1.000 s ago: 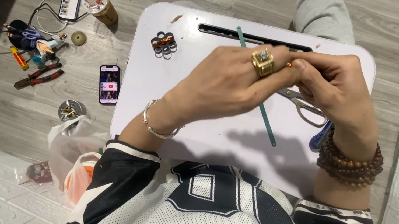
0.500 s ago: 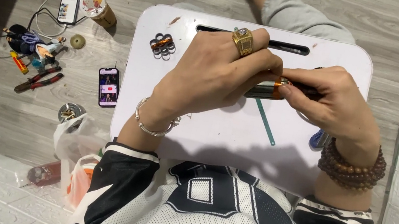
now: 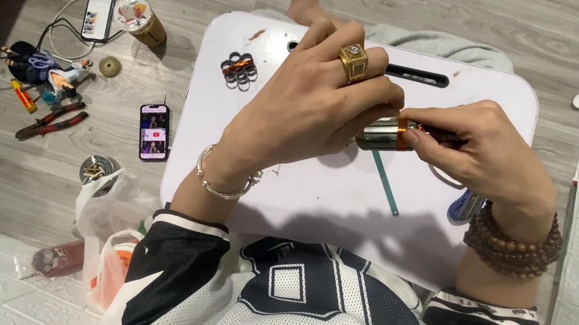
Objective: Manually winding copper wire onto a motor armature core while sitting on the floor.
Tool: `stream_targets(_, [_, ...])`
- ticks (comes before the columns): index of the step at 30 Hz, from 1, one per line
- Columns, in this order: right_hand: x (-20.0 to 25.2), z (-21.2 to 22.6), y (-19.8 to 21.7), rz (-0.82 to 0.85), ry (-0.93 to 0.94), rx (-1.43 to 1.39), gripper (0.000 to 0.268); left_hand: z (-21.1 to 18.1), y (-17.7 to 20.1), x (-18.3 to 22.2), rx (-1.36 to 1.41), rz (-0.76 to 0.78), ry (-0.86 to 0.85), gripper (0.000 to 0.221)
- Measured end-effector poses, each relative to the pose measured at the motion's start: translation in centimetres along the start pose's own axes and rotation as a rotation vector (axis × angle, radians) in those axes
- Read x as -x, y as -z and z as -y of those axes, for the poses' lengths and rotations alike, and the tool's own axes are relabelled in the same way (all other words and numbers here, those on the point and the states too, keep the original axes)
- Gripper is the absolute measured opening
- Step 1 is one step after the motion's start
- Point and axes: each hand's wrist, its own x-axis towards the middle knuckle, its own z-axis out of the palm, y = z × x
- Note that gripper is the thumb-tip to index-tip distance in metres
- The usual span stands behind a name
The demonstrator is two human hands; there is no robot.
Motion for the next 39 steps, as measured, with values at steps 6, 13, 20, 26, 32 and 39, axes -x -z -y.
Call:
stream_targets(6, [0.4, -0.2, 0.0, -0.001, -0.004, 0.024, 0.021, -0.2, -0.1, 0.1, -0.006, -0.018, 0.018, 0.012])
stream_targets(13, [0.0, -0.2, 0.4, 0.053, -0.002, 0.079, 0.018, -0.1, -0.2, -0.1, -0.004, 0.022, -0.004, 0.005])
stream_targets(20, [0.5, -0.9, 0.8, 0.027, 0.104, 0.018, 0.025, 0.9, -0.7, -0.2, 0.150, -0.061, 0.033, 0.008])
stream_targets(26, [0.9, 0.1, 0.8, -0.011, 0.157, -0.031, 0.025, 1.5, -1.7, -0.3, 0.257, -0.083, 0.088, 0.007])
stream_targets(32, [1.2, 0.8, 0.4, -0.115, 0.183, -0.039, 0.022, 1.6, -2.3, -0.5, 0.314, -0.101, 0.138, 0.009])
stream_targets(39, [1.0, 2.0, 0.0, -0.203, 0.239, -0.045, 0.032, 1.3, -2.2, -0.8, 0.375, -0.165, 0.185, 0.011])
